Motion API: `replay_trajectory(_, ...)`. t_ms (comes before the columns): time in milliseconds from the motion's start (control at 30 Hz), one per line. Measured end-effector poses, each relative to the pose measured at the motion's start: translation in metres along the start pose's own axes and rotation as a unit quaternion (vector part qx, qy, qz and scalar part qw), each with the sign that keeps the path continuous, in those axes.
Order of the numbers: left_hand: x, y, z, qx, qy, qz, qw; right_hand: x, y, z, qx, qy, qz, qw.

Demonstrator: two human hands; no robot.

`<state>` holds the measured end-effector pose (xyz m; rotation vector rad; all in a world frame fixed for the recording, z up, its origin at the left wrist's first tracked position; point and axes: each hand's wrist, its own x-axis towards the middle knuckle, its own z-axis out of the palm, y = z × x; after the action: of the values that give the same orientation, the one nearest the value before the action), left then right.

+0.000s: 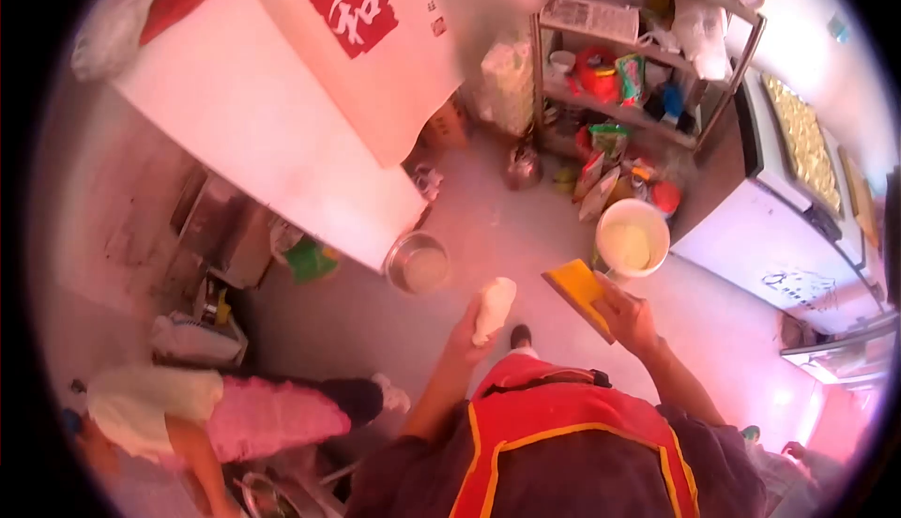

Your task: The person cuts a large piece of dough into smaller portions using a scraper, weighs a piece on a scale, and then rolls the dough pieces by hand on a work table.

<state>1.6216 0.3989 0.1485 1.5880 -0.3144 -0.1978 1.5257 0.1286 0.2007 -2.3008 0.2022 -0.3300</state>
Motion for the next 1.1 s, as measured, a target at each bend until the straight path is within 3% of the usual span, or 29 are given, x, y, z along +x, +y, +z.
replay_trajectory(67,0.055,-0.032,0.015,0.070,-0.007,0.184,0.980,0.035,0.012,-0.007,-0.062,0.020,-0.026,0.998)
replay_trajectory(133,0.119,-0.022,0.034,-0.008,-0.042,0.080,0.996,0.070,0.014,-0.023,-0.060,0.041,-0.013,0.997)
replay_trajectory(167,0.144,-0.009,0.042,-0.103,-0.083,-0.126,0.983,0.081,0.023,-0.027,-0.073,0.065,-0.020,0.995)
replay_trajectory(200,0.169,0.004,0.053,-0.125,-0.103,-0.173,0.972,0.095,0.035,-0.032,-0.083,0.090,-0.025,0.992)
replay_trajectory(267,0.219,0.029,0.077,-0.161,-0.137,-0.269,0.940,0.116,0.052,-0.047,-0.057,0.095,0.055,0.992)
replay_trajectory(300,0.240,0.034,0.085,-0.146,-0.150,-0.215,0.954,0.119,0.057,-0.047,-0.044,0.092,0.108,0.989)
replay_trajectory(333,0.266,0.037,0.100,-0.133,-0.165,-0.153,0.965,0.131,0.066,-0.049,-0.070,0.133,0.085,0.985)
replay_trajectory(400,0.330,0.040,0.138,-0.186,-0.187,-0.165,0.950,0.154,0.087,-0.059,-0.070,0.136,0.110,0.982)
replay_trajectory(467,0.385,0.039,0.168,-0.301,-0.192,-0.322,0.877,0.180,0.114,-0.067,-0.049,0.117,0.163,0.978)
replay_trajectory(500,0.410,0.035,0.178,-0.354,-0.279,-0.272,0.850,0.197,0.123,-0.073,-0.060,0.115,0.168,0.977)
replay_trajectory(600,0.469,0.039,0.218,-0.305,-0.259,-0.276,0.874,0.242,0.152,-0.088,-0.046,0.172,0.099,0.979)
replay_trajectory(633,0.496,0.037,0.223,-0.290,-0.304,-0.246,0.873,0.256,0.155,-0.096,-0.031,0.177,0.111,0.977)
replay_trajectory(700,0.551,0.034,0.255,-0.254,-0.282,-0.171,0.909,0.282,0.166,-0.115,-0.032,0.170,0.131,0.976)
replay_trajectory(767,0.611,0.047,0.277,-0.152,-0.321,-0.111,0.928,0.297,0.180,-0.126,-0.043,0.173,0.148,0.973)
replay_trajectory(800,0.651,0.037,0.291,-0.112,-0.312,-0.053,0.942,0.307,0.189,-0.129,-0.040,0.199,0.138,0.969)
replay_trajectory(867,0.703,0.083,0.314,-0.052,-0.274,-0.003,0.960,0.324,0.203,-0.128,-0.035,0.252,0.123,0.959)
replay_trajectory(967,0.785,0.115,0.357,-0.085,-0.271,0.032,0.958,0.340,0.201,-0.134,-0.023,0.236,0.246,0.940)
replay_trajectory(1033,0.854,0.107,0.392,0.023,-0.213,0.180,0.960,0.354,0.204,-0.129,-0.014,0.261,0.277,0.925)
replay_trajectory(1100,0.900,0.110,0.412,0.180,-0.189,0.180,0.948,0.372,0.204,-0.125,-0.019,0.285,0.299,0.911)
